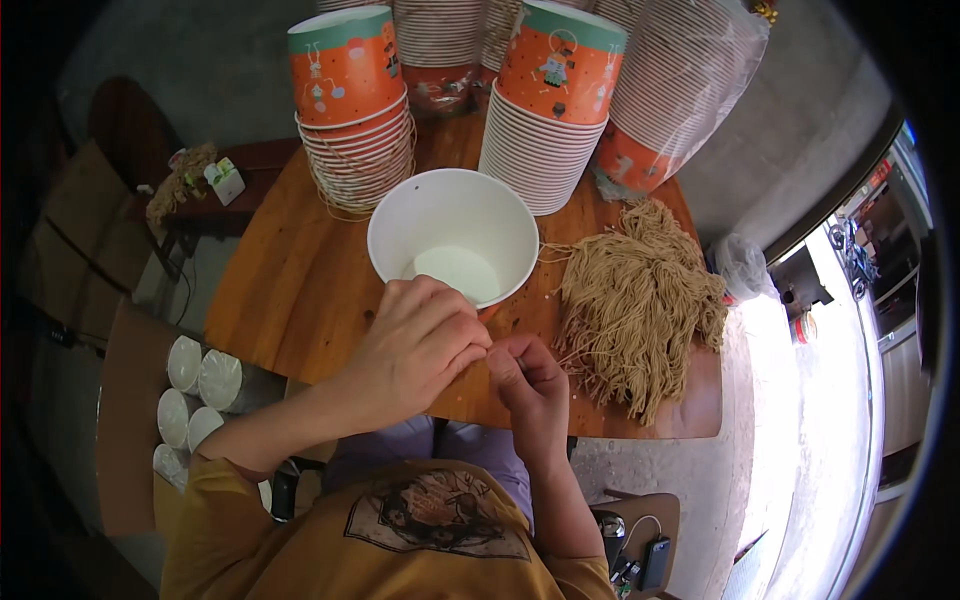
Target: Tying strings through pre-punched holes in decorative paper bowls for assembly or packaging.
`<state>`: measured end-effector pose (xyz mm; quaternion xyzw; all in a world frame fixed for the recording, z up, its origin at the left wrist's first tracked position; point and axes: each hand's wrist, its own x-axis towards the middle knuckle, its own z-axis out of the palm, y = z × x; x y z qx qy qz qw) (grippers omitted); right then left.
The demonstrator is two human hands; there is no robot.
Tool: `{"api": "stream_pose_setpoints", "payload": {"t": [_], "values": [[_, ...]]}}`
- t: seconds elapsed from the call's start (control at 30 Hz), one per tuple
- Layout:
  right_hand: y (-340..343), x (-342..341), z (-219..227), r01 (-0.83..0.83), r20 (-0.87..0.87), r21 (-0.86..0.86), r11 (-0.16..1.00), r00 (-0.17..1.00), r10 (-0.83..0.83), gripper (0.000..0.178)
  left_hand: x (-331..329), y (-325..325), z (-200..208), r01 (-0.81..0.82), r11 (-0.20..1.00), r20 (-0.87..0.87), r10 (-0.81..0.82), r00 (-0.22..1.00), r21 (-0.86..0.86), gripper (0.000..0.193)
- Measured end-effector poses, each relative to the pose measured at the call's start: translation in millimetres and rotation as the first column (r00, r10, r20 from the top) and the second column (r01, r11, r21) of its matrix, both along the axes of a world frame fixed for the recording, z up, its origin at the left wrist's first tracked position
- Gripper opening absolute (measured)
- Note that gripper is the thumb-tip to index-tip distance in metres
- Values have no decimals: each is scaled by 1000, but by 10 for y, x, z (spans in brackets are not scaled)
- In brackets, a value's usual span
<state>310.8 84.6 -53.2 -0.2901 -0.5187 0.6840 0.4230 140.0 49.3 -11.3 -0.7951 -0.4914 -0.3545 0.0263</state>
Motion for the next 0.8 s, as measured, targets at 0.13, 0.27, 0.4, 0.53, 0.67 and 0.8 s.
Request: {"api": "stream_pose_setpoints", "payload": {"t": [0.13,0.27,0.4,0.53,0.67,0.8], "values": [[6,8,13,-15,17,-48,999,1000,15,11,0,-25,11,10,1000,-12,-10,1000,-12,18],[27,45,10,-122,-82,-238,964,991,105,10,16,-31,4,20,1000,16,-20,1000,-1,21],[-17,-27,17,-11,-58,-124,992,998,4,7,-18,-13,-25,-8,999,5,7,1000,31,29],[33,-72,-21,104,-16,21,994,994,-104,5,-119,70,60,-116,992,-7,116,993,59,38],[154,-183,-132,269,19,155,951,961,-275,7,-175,140,80,-100,994,32,101,994,-40,30],[276,-274,-176,282,-15,130,951,959,-282,7,-182,174,79,-57,979,52,68,996,-197,23]]}}
